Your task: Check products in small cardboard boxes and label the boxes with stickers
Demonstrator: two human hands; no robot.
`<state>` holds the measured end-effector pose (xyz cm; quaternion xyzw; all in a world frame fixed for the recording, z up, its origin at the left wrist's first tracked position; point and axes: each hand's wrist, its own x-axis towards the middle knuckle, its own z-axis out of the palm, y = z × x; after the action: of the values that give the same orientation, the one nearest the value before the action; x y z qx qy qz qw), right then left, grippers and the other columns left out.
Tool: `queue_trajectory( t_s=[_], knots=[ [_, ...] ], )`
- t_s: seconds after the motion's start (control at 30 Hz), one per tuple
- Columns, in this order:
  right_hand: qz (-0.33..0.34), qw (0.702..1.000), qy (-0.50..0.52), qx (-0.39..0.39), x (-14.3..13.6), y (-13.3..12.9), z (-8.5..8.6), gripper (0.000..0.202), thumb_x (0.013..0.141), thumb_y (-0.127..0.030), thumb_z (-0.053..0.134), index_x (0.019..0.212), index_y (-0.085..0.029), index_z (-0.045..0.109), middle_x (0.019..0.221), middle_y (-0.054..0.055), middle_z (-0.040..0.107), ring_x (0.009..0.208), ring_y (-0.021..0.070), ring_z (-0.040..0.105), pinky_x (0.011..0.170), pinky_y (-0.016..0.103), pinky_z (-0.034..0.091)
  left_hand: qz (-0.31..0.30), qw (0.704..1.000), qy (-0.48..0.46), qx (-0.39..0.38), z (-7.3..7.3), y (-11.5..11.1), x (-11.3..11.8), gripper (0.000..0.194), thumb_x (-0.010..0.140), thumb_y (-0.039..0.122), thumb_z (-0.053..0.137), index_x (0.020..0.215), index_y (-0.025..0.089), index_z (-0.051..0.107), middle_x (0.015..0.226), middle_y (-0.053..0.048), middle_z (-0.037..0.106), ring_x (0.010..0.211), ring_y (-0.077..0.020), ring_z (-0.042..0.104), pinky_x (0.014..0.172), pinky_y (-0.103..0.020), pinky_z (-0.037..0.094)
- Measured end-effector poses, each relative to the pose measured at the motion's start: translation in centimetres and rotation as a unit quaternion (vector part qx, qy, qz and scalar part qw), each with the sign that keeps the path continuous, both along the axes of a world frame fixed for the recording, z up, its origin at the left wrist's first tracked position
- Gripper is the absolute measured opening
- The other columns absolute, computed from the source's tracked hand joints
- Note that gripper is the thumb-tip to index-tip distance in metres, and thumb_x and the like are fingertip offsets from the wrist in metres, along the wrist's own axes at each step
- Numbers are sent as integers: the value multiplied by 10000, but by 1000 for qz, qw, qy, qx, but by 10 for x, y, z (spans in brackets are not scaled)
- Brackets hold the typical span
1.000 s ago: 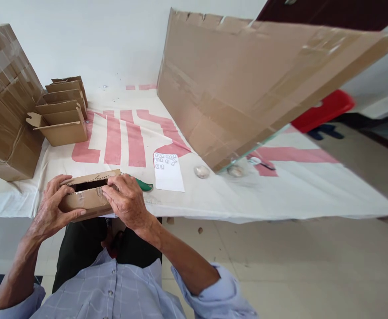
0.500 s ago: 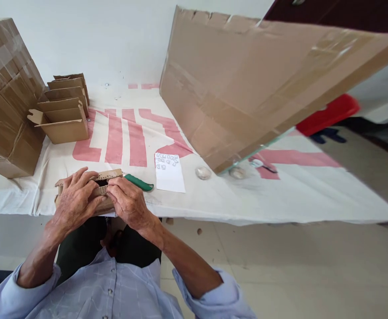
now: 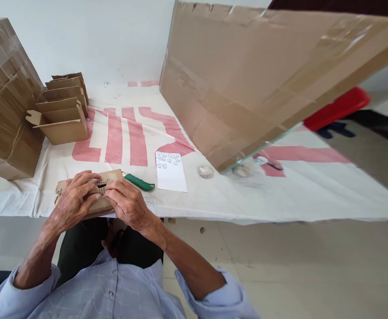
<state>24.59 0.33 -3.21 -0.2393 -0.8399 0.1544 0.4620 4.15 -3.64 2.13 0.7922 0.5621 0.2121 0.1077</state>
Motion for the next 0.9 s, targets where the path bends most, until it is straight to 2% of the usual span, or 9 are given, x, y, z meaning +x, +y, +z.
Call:
queue_trajectory(
  t_s=[0.13,0.23,0.37,0.47,0.63,0.77,0.9],
  knots=[
    [22,998,62,-23,3,-1,-3,204,1067,-154,544,986,-241,710,1000,78,773,936,219,728,848,401,604,0,1000,-3,-15,4,3,1,96,971,183,600,927,227,673,1403,-96,714,1440,-357,543,1132,-623,468],
    [27,987,126,-96,3,-2,-4,151,1060,-194,572,971,-245,682,963,62,758,916,214,722,846,395,594,10,1000,5,-21,7,4,5,92,966,183,599,903,225,653,1383,-94,722,1410,-354,561,1119,-622,469],
    [28,951,217,-219,0,-1,-7,149,1060,-319,592,943,-245,648,940,57,719,886,211,694,811,376,575,15,1000,12,-23,8,5,6,87,961,193,600,898,229,648,1354,-96,724,1363,-339,582,1099,-594,481],
    [30,919,282,-274,3,5,-13,212,1053,-431,608,937,-254,609,922,54,685,888,215,673,815,370,569,13,1000,8,-26,9,5,5,85,967,206,593,904,228,645,1341,-97,722,1335,-331,599,1096,-584,482],
    [19,883,317,-345,17,18,-18,251,1093,-510,486,1006,-286,559,1004,48,641,954,222,655,865,388,589,15,999,-3,-28,12,5,6,105,1007,246,566,917,232,619,1373,-94,709,1327,-324,611,1103,-581,470],
    [4,871,351,-345,23,16,-12,223,1071,-495,530,1001,-285,550,955,40,607,912,219,641,852,390,600,9,999,11,-36,12,9,11,106,1014,255,559,920,230,603,1402,-102,691,1336,-333,604,1085,-583,474],
    [-74,902,351,-240,52,15,11,219,1081,-510,512,1040,-301,564,959,52,597,908,231,640,840,411,597,0,998,48,-49,7,17,12,103,993,249,561,906,222,609,1373,-125,679,1315,-353,610,1092,-621,462]
  ],
)
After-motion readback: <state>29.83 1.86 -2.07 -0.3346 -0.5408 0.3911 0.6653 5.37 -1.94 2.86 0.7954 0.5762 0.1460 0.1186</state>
